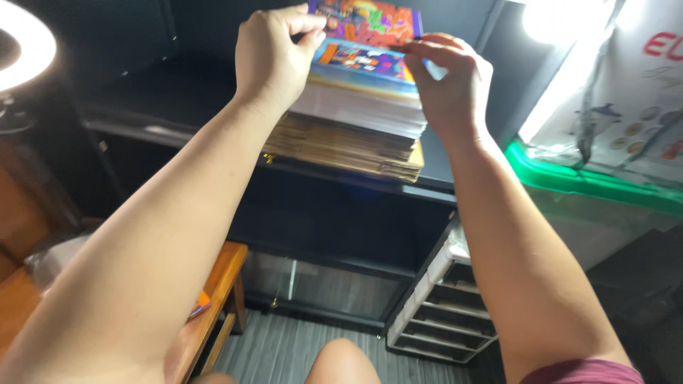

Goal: The person repeatedly picks up small rectangular packages from a wooden bench and places them on top of a stack on a black shelf. The person handles the packages one at a time, turning them over before stacking.

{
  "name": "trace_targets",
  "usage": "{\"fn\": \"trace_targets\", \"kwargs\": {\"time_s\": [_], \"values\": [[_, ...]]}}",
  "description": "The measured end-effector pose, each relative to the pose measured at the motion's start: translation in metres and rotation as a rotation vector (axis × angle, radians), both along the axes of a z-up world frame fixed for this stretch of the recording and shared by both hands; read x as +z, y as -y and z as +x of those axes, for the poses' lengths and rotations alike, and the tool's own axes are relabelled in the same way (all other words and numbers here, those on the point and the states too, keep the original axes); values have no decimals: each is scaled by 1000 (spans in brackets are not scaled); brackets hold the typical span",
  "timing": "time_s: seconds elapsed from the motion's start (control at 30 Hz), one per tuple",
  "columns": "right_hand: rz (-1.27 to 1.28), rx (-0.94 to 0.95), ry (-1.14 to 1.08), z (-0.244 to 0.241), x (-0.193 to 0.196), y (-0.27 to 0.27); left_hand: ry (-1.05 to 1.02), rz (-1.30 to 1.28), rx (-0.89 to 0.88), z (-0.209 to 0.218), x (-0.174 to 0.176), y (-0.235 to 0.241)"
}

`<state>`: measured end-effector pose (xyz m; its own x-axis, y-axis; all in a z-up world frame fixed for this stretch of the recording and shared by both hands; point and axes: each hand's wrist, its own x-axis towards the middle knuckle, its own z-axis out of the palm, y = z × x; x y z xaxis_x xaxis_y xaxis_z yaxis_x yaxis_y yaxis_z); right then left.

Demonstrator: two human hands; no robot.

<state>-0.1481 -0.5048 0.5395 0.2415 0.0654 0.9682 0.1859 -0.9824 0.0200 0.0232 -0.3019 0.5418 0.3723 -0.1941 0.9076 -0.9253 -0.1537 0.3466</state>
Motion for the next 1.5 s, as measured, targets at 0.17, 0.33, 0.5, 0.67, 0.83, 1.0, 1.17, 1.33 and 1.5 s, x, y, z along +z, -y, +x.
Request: {"fn": "trace_targets", "kwargs": {"time_s": [0.17, 0.33, 0.5, 0.67, 0.83, 1.0, 1.17, 1.33, 1.5], "values": [[165, -25, -91, 8, -2, 14, -49, 53, -62, 18, 1, 27], [275, -57, -149, 24, -12, 39, -189, 108, -75, 26, -6, 42], [204, -82, -166, 29, -13, 49, -257, 186, -52, 25, -8, 44], [170, -100, -223, 28, -15, 49, -256, 228, -38, 27, -11, 43], [210, -136, -276, 26, -17, 48, -264, 268, -28, 25, -9, 44], [285, -164, -333, 23, -17, 44, -270, 324, 3, 24, -9, 46], [274, -141, -340, 24, -19, 43, -291, 354, 18, 24, -8, 47], [256, -138, -316, 29, -24, 52, -277, 356, 19, 25, -10, 47], [207, -117, -278, 30, -26, 54, -224, 290, -1, 33, -16, 51]]}}
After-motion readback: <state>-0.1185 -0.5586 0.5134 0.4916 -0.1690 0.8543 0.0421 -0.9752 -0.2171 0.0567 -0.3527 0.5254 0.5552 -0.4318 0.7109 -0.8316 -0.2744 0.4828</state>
